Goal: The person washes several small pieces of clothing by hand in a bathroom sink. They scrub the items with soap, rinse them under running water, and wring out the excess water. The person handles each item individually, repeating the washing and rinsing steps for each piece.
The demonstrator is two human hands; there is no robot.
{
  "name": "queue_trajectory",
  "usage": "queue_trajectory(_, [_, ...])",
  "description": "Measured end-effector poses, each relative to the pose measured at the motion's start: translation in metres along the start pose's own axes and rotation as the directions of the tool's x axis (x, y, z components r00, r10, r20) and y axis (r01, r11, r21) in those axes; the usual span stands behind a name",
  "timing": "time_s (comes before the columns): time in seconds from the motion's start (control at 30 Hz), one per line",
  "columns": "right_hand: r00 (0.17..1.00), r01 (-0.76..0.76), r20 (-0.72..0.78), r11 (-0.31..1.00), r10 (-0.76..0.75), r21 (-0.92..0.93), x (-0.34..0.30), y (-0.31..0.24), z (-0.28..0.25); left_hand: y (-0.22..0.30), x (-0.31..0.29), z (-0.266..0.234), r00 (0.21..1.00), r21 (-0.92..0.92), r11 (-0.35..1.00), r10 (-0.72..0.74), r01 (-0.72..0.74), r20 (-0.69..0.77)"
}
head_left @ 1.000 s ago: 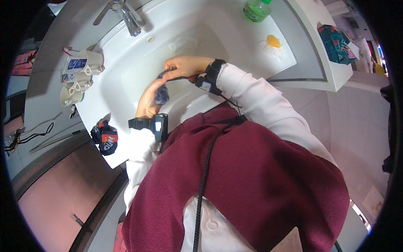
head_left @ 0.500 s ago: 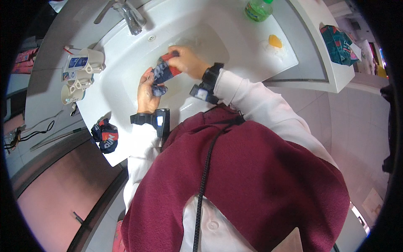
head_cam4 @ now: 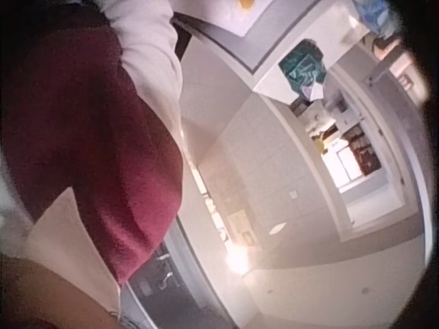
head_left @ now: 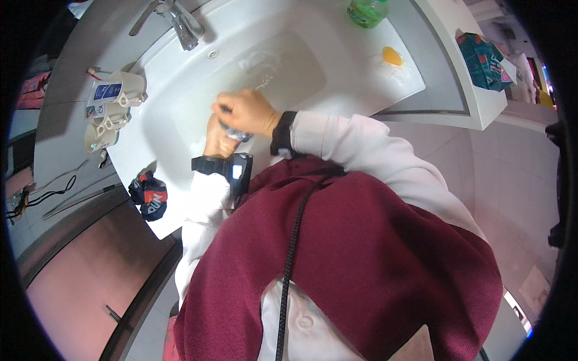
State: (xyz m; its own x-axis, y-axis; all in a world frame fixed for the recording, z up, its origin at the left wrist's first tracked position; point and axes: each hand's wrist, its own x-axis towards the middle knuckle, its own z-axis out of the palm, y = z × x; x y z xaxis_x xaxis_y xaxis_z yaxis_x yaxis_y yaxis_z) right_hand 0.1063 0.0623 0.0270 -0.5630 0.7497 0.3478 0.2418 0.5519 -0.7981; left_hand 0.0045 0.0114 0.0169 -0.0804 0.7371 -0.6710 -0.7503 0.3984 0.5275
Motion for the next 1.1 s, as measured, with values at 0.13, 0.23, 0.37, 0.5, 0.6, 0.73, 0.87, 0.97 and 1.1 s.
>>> queue_trajectory(0.13, [0.991, -0.119, 0.06, 0.993, 0.119, 0.013, -0.004, -0.004, 0.004, 0.0, -0.006, 0.001, 0.999, 0.003, 1.0, 0.014, -0.014, -0.037])
queue_trajectory(0.23, [0.946, -0.297, 0.087, 0.943, 0.312, -0.152, 0.007, 0.014, -0.001, 0.001, -0.008, 0.008, 1.0, 0.228, 0.973, 0.026, -0.029, 0.017])
queue_trajectory(0.37, [0.983, -0.057, 0.178, 0.991, 0.036, 0.119, 0.008, 0.03, -0.006, 0.01, -0.006, 0.008, 0.997, 0.197, 0.979, 0.058, -0.047, -0.05])
queue_trajectory(0.5, [0.922, -0.036, 0.374, 0.943, -0.096, 0.332, 0.006, 0.034, -0.019, 0.026, -0.007, -0.007, 0.99, 0.249, 0.967, 0.078, -0.047, -0.116])
queue_trajectory(0.6, [0.836, -0.238, 0.532, 0.963, 0.137, 0.127, 0.011, 0.036, -0.029, 0.033, -0.01, -0.013, 0.996, 0.272, 0.961, 0.066, -0.047, -0.061])
queue_trajectory(0.73, [0.868, -0.487, 0.395, 0.668, 0.3, 0.562, 0.013, 0.04, -0.029, 0.03, -0.017, -0.008, 0.994, 0.408, 0.907, 0.083, -0.103, 0.067])
queue_trajectory(0.87, [0.832, -0.552, 0.435, 0.434, 0.346, 0.711, 0.017, 0.047, -0.028, 0.02, -0.017, -0.006, 0.998, 0.416, 0.908, 0.061, -0.045, -0.025])
queue_trajectory(0.97, [0.901, -0.404, 0.236, 0.507, 0.364, 0.762, 0.018, 0.038, -0.026, 0.019, -0.012, -0.01, 0.992, 0.346, 0.933, 0.121, -0.104, -0.029])
queue_trajectory(1.1, [0.996, -0.056, -0.041, 0.887, 0.084, 0.458, 0.008, 0.002, -0.013, 0.019, -0.01, -0.012, 0.995, 0.362, 0.927, 0.094, -0.102, 0.041])
